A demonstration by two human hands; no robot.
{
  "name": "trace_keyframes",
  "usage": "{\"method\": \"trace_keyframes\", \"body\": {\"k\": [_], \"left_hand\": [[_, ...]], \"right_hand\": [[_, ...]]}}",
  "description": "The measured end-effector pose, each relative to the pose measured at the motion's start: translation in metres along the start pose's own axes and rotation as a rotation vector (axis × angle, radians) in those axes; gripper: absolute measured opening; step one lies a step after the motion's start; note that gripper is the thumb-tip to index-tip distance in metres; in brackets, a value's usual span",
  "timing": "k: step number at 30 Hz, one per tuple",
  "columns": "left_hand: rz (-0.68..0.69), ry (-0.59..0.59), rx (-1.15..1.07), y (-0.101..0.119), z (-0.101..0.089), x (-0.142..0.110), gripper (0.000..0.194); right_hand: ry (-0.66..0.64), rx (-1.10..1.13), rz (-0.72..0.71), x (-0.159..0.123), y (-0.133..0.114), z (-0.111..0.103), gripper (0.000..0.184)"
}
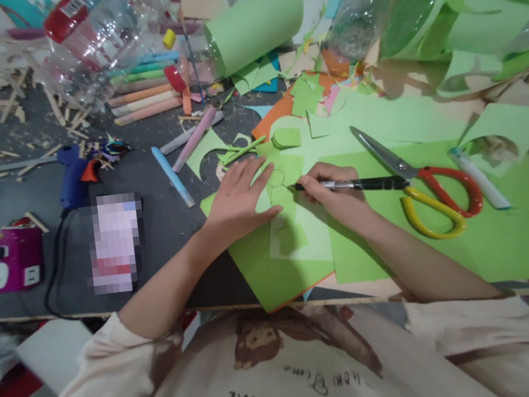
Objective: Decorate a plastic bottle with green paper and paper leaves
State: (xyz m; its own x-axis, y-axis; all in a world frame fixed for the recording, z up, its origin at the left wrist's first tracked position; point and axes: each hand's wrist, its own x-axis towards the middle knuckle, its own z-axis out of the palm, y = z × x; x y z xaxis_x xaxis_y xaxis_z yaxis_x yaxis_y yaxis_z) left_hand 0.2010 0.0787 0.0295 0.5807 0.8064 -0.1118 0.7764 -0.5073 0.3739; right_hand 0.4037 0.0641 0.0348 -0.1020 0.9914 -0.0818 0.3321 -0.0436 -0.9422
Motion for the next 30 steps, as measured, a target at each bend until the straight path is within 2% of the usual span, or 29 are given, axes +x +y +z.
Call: {"method": "trace_keyframes", "body": {"k": [5,9,15,21,30], "left_hand": [[-0.005,-0.003,-0.001,0.0005,-0.0011,0.0002,0.070],[-0.012,-0.024,0.008,0.0019,-0.0029,0.0006,0.071],[-0.018,0.005,0.031,0.0016,-0.0024,0.0002,0.070],[-0.052,0.028,0.039,0.0052,-0.0054,-0.0003,0.067],[-0.054,0.024,0.038,0.0042,-0.0028,0.0003,0.068]], "right_hand": [[-0.028,-0.017,0.004,0.0018,-0.0022,-0.0016,0.031],[0.000,0.006,0.030,0.0021,-0.0038,-0.0010,0.029],[-0.029,-0.003,0.010,0.0018,-0.0039,-0.0010,0.031],[0.041,0.036,0.011,0.0002,-0.0013,-0.0012,0.030],[-0.037,-0.031,-0.006,0.0002,-0.0038,-0.0013,0.036]]}}
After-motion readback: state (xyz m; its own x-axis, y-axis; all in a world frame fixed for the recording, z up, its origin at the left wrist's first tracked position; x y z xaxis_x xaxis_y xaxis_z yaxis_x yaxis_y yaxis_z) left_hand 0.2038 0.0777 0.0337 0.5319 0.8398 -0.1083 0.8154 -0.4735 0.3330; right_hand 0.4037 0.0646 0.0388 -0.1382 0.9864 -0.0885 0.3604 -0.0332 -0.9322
